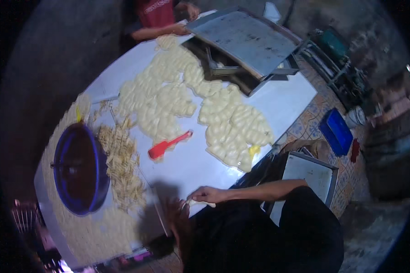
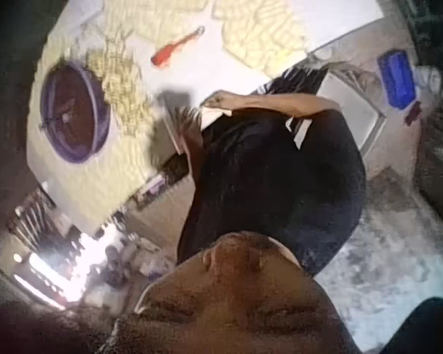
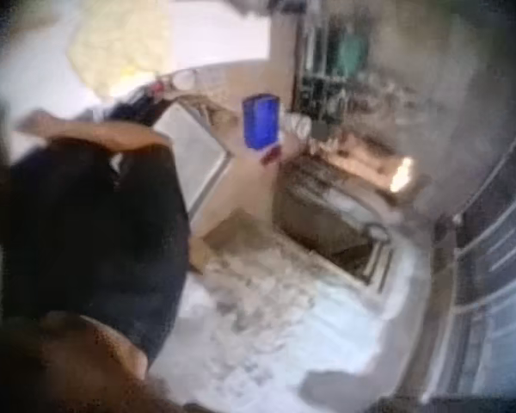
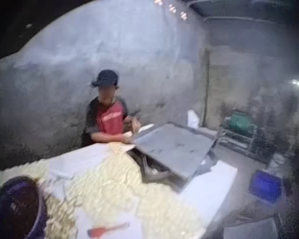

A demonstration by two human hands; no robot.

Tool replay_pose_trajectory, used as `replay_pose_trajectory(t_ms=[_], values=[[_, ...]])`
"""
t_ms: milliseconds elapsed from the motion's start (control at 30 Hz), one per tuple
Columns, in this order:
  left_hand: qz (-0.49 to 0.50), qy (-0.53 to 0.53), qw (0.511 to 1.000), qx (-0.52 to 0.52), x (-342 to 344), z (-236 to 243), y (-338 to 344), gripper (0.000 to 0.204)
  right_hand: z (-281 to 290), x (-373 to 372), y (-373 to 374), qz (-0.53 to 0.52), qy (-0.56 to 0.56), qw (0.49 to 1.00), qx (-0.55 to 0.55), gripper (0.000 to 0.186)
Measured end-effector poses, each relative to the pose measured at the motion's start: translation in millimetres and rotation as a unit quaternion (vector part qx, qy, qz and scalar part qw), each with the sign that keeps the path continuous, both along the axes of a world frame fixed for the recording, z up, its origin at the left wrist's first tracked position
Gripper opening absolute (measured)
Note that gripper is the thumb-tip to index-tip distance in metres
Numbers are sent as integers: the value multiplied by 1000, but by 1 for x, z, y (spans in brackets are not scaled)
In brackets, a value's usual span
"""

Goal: The person prepares pastries by flattening dough portions using a roller and hands, spreading chocolate filling with a spatula, adding banana slices, rolling the dough closed by hand, and placing the shaped pastries onto a baking tray.

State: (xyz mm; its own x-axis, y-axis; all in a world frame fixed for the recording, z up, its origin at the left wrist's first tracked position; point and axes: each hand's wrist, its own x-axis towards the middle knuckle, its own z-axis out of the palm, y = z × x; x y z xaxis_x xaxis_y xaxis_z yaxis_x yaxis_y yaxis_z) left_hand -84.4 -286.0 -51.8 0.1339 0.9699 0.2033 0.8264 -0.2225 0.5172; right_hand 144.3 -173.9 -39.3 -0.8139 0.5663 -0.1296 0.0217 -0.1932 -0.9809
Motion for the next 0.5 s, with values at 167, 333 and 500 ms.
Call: replay_pose_trajectory(t_ms=[167,333,500], values=[[247,-588,764,-94,86,114,54,41,68,104,35,-92,185,825,-526,53],[169,-83,982,30,80,35,58,41,204,228,201,-377,-115,903,169,44],[138,30,988,70,88,7,62,41,182,328,342,-403,-344,746,403,46]])
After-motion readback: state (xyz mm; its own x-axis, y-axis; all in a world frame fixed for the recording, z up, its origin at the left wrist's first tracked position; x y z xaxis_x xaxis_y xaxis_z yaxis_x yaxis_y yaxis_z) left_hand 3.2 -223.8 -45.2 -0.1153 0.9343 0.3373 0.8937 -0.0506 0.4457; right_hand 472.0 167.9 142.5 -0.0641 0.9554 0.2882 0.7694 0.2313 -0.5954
